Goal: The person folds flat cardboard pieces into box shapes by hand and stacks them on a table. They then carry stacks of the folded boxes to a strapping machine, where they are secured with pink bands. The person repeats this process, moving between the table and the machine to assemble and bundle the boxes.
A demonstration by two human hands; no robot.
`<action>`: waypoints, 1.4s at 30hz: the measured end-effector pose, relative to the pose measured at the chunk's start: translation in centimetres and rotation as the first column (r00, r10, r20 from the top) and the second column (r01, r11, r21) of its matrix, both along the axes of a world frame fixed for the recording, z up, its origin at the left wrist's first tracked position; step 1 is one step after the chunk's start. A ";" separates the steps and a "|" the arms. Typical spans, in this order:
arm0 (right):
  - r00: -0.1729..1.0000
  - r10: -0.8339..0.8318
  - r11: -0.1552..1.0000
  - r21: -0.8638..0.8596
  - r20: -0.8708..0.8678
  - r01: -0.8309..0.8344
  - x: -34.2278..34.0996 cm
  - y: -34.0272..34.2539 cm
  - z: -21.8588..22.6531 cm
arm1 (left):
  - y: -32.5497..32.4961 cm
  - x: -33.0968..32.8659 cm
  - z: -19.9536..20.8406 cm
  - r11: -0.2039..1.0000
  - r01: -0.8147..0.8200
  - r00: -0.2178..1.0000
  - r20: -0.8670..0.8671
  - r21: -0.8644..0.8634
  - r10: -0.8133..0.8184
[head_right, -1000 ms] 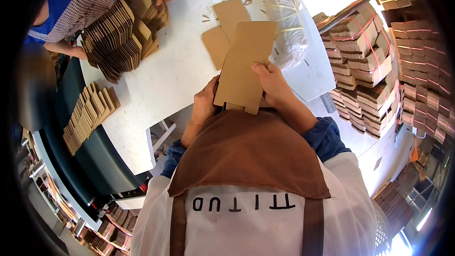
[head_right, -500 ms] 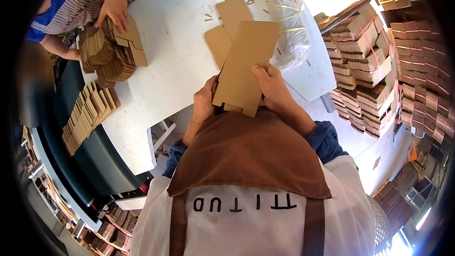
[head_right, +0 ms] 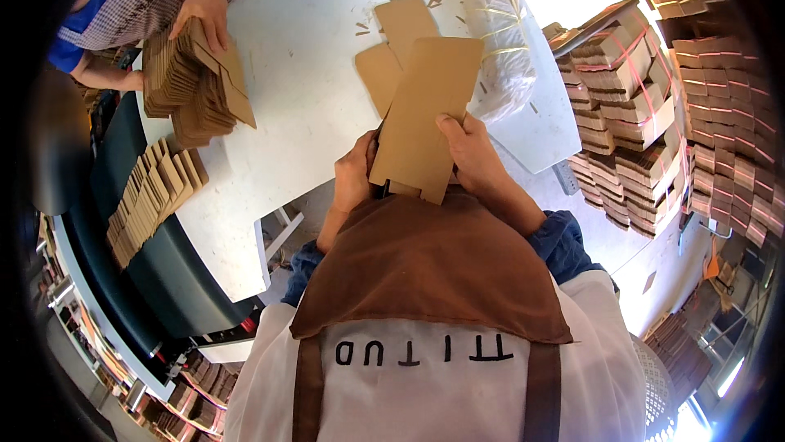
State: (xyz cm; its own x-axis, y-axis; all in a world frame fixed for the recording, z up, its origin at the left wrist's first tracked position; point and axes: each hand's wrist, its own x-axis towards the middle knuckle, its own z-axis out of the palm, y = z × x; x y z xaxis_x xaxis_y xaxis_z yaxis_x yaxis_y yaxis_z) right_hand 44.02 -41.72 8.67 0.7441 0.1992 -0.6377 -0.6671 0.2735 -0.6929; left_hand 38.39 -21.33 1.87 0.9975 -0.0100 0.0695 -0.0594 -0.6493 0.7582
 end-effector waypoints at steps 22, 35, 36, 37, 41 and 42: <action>0.999 0.035 0.998 0.054 0.032 -0.037 -1.3 0.5 -0.5 | 1.4 -1.0 0.9 0.982 -0.187 0.967 -0.182 -0.040 0.177; 0.815 0.534 0.784 -0.493 0.225 -0.378 6.1 3.7 -16.4 | 5.8 -4.4 -4.7 0.741 -0.661 0.741 0.052 -0.118 0.670; 0.726 0.666 0.615 -0.677 0.172 -0.405 6.3 4.4 -17.3 | 5.7 -4.7 -7.6 0.737 -0.670 0.740 -0.001 -0.089 0.673; 0.629 0.772 0.414 -0.823 0.091 -0.390 6.6 5.0 -18.1 | 5.7 -5.0 -10.3 0.735 -0.676 0.737 -0.055 -0.061 0.674; 0.423 0.903 0.108 -0.993 0.077 -0.050 7.7 4.9 -22.3 | 3.5 -4.0 -15.4 0.644 -0.715 0.690 -0.123 -0.270 0.714; 0.379 0.917 0.139 -0.990 0.123 -0.014 9.0 5.4 -22.2 | 3.4 -4.0 -16.1 0.660 -0.717 0.686 -0.057 -0.225 0.725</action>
State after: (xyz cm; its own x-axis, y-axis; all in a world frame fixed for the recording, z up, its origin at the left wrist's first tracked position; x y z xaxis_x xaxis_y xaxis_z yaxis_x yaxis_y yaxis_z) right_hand 53.06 -36.28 -13.58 0.8692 0.4720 -0.1475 0.3844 -0.8326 -0.3987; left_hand 34.44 -17.98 -14.27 0.6828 0.7305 0.0131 0.3295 -0.3239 0.8869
